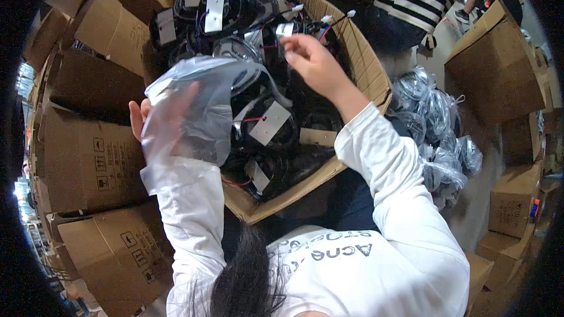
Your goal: The person sorts plastic component assemblies by hand, packing them into individual plastic bags, then placing the bagged assemblies into large cardboard boxes.
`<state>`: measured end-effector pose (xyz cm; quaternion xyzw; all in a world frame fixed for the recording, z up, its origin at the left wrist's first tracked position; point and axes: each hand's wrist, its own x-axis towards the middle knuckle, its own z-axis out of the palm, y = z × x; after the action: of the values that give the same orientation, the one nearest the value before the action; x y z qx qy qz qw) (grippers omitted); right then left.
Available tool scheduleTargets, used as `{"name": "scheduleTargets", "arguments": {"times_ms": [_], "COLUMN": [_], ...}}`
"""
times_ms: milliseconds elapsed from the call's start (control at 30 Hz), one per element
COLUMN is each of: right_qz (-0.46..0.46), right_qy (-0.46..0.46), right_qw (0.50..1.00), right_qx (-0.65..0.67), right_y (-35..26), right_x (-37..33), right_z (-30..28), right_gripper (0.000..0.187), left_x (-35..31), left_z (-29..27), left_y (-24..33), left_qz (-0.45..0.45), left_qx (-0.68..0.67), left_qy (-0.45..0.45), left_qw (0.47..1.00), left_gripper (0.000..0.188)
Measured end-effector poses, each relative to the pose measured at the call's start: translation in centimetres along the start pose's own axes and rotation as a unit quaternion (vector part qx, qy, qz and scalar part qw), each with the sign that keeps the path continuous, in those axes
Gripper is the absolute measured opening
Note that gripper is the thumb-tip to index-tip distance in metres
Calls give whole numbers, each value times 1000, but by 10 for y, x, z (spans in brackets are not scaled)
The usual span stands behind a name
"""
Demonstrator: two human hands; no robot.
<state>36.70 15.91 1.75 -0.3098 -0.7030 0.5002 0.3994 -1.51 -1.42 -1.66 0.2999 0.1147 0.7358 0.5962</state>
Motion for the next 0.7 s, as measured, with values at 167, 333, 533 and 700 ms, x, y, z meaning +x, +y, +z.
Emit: {"name": "scheduleTargets", "arguments": {"times_ms": [167, 333, 533, 700], "right_qz": [-135, -117, -62, 108], "right_qy": [-298, -332, -337, 8], "right_qw": [931, 935, 924, 988], "right_qx": [-160, -46, -172, 109], "right_y": [-40, -30, -52, -23], "right_x": [-17, -33, -45, -41], "right_z": [22, 15, -39, -91], "right_gripper": [83, 46, 13, 15], "left_x": [2, -5, -41, -59], "left_z": [97, 167, 191, 222], "left_y": [-46, -62, -63, -62], "left_qz": [-104, -271, -233, 57], "left_qx": [109, 164, 289, 552], "left_qy": [-219, -378, -387, -346], "left_qw": [964, 870, 844, 756], "left_gripper": [45, 34, 19, 11]}}
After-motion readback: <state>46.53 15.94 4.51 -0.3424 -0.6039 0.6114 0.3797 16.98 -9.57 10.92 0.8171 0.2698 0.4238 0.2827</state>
